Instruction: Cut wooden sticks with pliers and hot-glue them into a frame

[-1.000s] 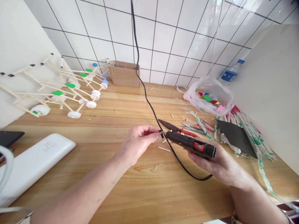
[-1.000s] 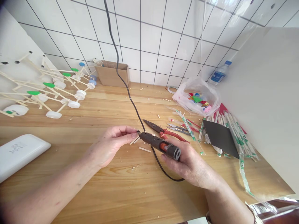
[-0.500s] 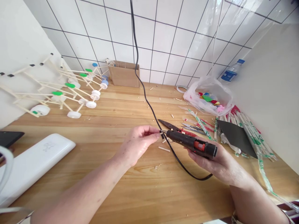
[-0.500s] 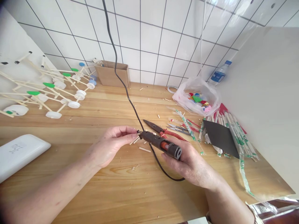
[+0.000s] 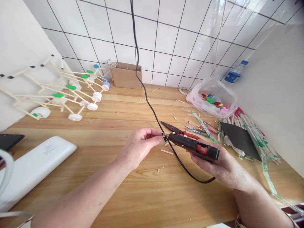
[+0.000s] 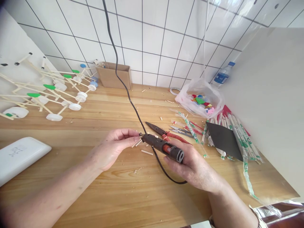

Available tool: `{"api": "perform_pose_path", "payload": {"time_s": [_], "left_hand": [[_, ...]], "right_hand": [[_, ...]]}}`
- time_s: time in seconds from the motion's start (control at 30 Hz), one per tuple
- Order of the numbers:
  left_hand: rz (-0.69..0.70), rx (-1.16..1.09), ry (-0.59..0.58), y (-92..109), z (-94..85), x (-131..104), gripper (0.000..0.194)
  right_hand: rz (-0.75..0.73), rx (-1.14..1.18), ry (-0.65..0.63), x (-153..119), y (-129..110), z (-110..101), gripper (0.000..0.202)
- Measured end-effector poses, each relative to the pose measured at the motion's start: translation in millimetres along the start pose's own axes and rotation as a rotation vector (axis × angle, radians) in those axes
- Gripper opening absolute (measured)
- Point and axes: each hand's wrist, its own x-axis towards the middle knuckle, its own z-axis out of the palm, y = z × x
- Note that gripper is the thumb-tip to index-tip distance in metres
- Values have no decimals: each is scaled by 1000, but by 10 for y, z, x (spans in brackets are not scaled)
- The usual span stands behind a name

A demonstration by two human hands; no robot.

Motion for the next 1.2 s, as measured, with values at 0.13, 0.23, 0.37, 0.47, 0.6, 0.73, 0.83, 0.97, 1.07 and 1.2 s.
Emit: {"api": "perform_pose_path", "payload": {"time_s": [0.13, 0.23, 0.37, 0.47, 0.6, 0.73, 0.83, 0.97, 1.07, 1.2], "left_hand": [[-3, 10, 2, 5, 4, -4, 18], [-3, 5, 3, 11, 7, -17, 18], [-5, 30, 4, 19, 12, -26, 17], [-9, 21, 9, 16, 11, -24, 17], [-8, 10, -2, 5, 4, -17, 17], [-11, 14, 4, -6, -5, -6, 19], [-12, 9, 8, -6, -7, 2, 22], [-3, -2, 9, 6, -4, -2, 23], [4, -8, -7, 11, -7, -10, 22], [24, -27, -69, 0, -16, -4, 20]], "right_hand": [[21, -13, -21, 3, -9, -8, 30], [35, -9, -22, -3, -7, -11, 32], [22, -12, -21, -5, -9, -4, 30], [11, -16, -17, 0, -9, 0, 29], [2, -13, -13, 4, -7, 0, 34], [0, -30, -11, -2, -5, -6, 35], [12, -7, 7, -8, 14, -10, 31], [56, 66, 86, 21, 67, 15, 28], [97, 124, 149, 88, 121, 45, 32], [150, 8, 280, 234, 184, 16, 30]]}}
